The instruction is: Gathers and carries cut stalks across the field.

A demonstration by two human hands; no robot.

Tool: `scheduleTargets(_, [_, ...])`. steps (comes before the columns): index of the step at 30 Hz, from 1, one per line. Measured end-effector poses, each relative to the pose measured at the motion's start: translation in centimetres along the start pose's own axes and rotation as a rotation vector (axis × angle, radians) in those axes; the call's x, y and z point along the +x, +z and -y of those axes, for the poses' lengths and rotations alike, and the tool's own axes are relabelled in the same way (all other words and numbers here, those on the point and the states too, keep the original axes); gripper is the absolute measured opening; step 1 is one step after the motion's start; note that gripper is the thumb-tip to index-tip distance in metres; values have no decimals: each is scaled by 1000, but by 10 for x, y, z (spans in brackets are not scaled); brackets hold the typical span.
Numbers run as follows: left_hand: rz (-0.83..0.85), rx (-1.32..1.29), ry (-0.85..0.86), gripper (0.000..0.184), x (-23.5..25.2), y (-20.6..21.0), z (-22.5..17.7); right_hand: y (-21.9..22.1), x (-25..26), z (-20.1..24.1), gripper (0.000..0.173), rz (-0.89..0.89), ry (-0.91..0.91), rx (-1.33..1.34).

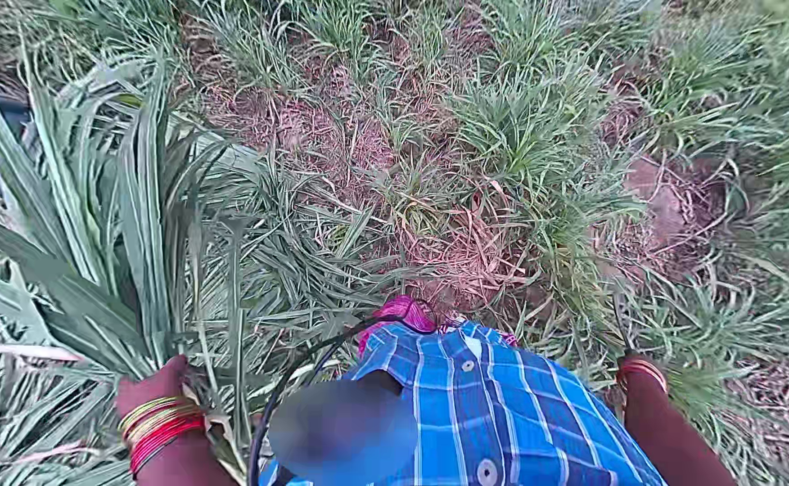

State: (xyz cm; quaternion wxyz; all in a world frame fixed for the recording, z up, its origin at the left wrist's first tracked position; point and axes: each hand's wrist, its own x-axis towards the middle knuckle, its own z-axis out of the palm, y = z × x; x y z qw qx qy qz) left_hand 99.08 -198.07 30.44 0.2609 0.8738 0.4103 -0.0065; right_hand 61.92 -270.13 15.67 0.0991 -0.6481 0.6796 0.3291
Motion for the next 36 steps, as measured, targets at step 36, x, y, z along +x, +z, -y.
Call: scheduleTargets(36, [-186,-50,-229,78,242,44,-455,-353,-77,741,45,5,-378,-380])
